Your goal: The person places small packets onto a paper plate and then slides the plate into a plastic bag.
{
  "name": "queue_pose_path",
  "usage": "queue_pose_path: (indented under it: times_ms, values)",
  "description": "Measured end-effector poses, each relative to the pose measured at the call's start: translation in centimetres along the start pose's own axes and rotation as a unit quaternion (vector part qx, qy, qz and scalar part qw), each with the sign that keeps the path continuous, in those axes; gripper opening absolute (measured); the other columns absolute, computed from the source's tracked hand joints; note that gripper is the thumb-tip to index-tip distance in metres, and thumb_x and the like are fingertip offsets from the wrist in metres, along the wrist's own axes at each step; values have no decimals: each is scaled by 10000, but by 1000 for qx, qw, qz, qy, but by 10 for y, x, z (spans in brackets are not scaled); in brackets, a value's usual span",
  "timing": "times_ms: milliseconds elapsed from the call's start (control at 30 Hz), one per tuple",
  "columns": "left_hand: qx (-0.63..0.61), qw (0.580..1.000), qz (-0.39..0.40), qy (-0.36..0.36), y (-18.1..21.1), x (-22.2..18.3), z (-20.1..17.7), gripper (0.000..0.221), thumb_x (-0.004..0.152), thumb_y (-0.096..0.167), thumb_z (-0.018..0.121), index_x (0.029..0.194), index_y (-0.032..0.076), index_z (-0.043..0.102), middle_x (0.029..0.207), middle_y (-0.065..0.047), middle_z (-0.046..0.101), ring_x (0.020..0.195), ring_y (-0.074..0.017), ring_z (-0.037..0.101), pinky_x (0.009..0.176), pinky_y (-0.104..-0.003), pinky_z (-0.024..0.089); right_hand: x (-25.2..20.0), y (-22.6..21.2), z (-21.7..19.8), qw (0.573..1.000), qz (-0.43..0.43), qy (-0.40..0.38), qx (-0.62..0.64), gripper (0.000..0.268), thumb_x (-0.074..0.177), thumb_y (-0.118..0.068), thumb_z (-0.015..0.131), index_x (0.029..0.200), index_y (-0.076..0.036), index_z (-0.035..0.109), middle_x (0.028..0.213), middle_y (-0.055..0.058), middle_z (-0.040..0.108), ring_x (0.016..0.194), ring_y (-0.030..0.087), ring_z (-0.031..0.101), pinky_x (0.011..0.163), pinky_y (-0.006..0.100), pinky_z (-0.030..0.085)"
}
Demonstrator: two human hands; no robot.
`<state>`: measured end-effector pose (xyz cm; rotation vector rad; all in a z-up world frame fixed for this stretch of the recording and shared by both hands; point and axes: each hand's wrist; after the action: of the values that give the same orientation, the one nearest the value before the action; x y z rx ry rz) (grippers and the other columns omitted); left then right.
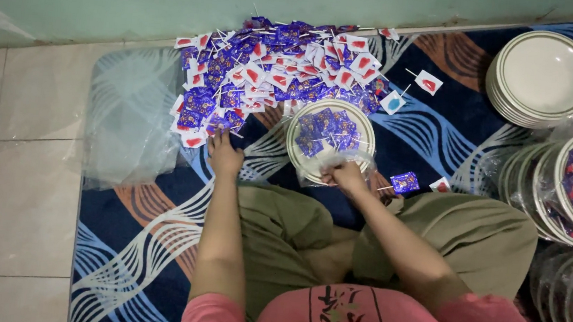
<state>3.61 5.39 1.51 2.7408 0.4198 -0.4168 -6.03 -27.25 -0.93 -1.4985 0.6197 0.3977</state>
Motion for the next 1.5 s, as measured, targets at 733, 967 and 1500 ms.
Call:
queue_pose_path:
  times_ms: [733, 967, 1500]
  values:
    - [59, 993, 92, 41, 28, -24, 28, 324, 895, 250, 741, 1159, 239, 555, 1165, -95, 538, 1138, -380, 561, 913, -528, 500, -62, 4, -55, 999, -21, 35, -22, 189, 946, -146, 602, 989, -10, 725, 587, 142, 669, 336, 148, 562, 298, 238, 482]
    - [-47, 998, -21, -39, 27, -34, 24, 614, 895, 363, 757, 1355, 113, 436, 1329, -206, 457, 1205, -470, 584, 983, -640, 455, -68, 8, -53, 999, -40, 29, -6, 221, 926, -117, 638, 1049, 54, 704, 736, 179, 721, 449, 183, 662, 380, 275, 564]
    - [-464, 882, 85, -19, 41, -49, 12, 264, 905, 121, 690, 1140, 2, 705, 1058, -244, 736, 1077, -397, 669, 1003, -512, 472, -71, -17, -47, 994, -104, 29, -28, 197, 942, -128, 608, 1041, -20, 740, 677, 134, 702, 459, 171, 655, 429, 281, 580]
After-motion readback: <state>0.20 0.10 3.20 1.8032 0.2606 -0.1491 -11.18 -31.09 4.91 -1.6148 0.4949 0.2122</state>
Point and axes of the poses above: each hand's wrist, its own x-axis towards the middle knuckle, its own z-axis out of the palm, y = z × x
